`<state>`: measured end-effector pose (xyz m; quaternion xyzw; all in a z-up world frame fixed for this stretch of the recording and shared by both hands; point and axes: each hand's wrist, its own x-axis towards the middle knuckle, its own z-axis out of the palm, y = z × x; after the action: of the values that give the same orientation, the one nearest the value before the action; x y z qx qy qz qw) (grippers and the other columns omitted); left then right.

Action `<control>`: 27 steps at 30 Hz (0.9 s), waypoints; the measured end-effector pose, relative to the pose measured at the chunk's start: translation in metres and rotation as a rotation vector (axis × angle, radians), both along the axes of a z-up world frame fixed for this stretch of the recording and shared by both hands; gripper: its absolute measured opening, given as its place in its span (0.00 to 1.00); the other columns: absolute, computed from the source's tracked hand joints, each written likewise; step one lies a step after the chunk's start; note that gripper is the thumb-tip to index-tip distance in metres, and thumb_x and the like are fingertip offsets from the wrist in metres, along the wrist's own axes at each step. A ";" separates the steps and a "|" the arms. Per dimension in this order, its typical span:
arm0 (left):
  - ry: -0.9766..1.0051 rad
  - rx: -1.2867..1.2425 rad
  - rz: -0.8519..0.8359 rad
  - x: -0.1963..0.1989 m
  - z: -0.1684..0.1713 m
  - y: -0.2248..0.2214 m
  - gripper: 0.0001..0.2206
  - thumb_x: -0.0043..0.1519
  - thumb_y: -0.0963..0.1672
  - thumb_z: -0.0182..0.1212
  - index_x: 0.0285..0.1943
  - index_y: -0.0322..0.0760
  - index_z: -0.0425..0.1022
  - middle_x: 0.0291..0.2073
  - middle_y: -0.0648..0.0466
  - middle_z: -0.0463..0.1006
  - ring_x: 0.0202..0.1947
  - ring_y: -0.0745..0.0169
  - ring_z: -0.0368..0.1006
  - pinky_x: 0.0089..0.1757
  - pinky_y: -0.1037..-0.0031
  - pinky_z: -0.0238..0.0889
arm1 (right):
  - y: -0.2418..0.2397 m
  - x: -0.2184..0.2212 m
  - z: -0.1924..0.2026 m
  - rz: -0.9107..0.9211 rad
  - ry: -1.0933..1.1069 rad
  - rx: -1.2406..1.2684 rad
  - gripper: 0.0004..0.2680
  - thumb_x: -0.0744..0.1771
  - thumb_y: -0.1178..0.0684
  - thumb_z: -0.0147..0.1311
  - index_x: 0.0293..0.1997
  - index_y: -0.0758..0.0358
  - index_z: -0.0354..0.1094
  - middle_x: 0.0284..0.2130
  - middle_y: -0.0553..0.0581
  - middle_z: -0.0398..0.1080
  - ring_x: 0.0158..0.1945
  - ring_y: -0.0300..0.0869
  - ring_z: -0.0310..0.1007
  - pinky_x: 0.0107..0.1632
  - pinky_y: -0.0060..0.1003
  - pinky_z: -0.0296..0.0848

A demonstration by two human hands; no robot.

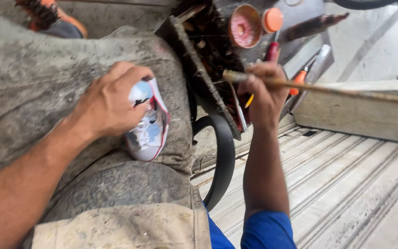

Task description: Applying a substance to a sneaker using a brush for repair or customization at a workbench

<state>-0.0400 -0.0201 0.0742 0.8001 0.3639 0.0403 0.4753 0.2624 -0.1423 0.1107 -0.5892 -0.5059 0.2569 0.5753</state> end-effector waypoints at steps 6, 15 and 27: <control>0.045 0.030 0.055 -0.006 0.004 -0.003 0.26 0.54 0.47 0.66 0.63 0.52 0.68 0.59 0.49 0.71 0.46 0.40 0.75 0.44 0.48 0.68 | 0.071 0.087 -0.027 -0.365 -0.206 -0.050 0.07 0.59 0.68 0.59 0.32 0.63 0.69 0.19 0.58 0.69 0.20 0.39 0.71 0.20 0.31 0.71; 0.038 0.101 0.060 -0.007 -0.016 -0.004 0.28 0.51 0.48 0.67 0.64 0.53 0.69 0.60 0.51 0.71 0.48 0.39 0.75 0.45 0.46 0.69 | 0.100 0.094 -0.040 -0.361 -0.594 -0.207 0.06 0.59 0.64 0.56 0.30 0.54 0.73 0.24 0.47 0.77 0.27 0.32 0.78 0.30 0.28 0.81; 0.011 0.041 0.072 0.001 -0.006 -0.003 0.23 0.52 0.46 0.61 0.60 0.52 0.69 0.57 0.47 0.72 0.47 0.31 0.74 0.46 0.43 0.66 | 0.076 0.130 -0.089 -0.534 0.109 0.054 0.08 0.67 0.60 0.59 0.47 0.55 0.62 0.33 0.59 0.70 0.28 0.43 0.77 0.23 0.36 0.80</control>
<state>-0.0393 -0.0229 0.0682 0.7962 0.3943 0.0604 0.4548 0.3926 -0.0663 0.0215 -0.6715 -0.3076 0.1142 0.6644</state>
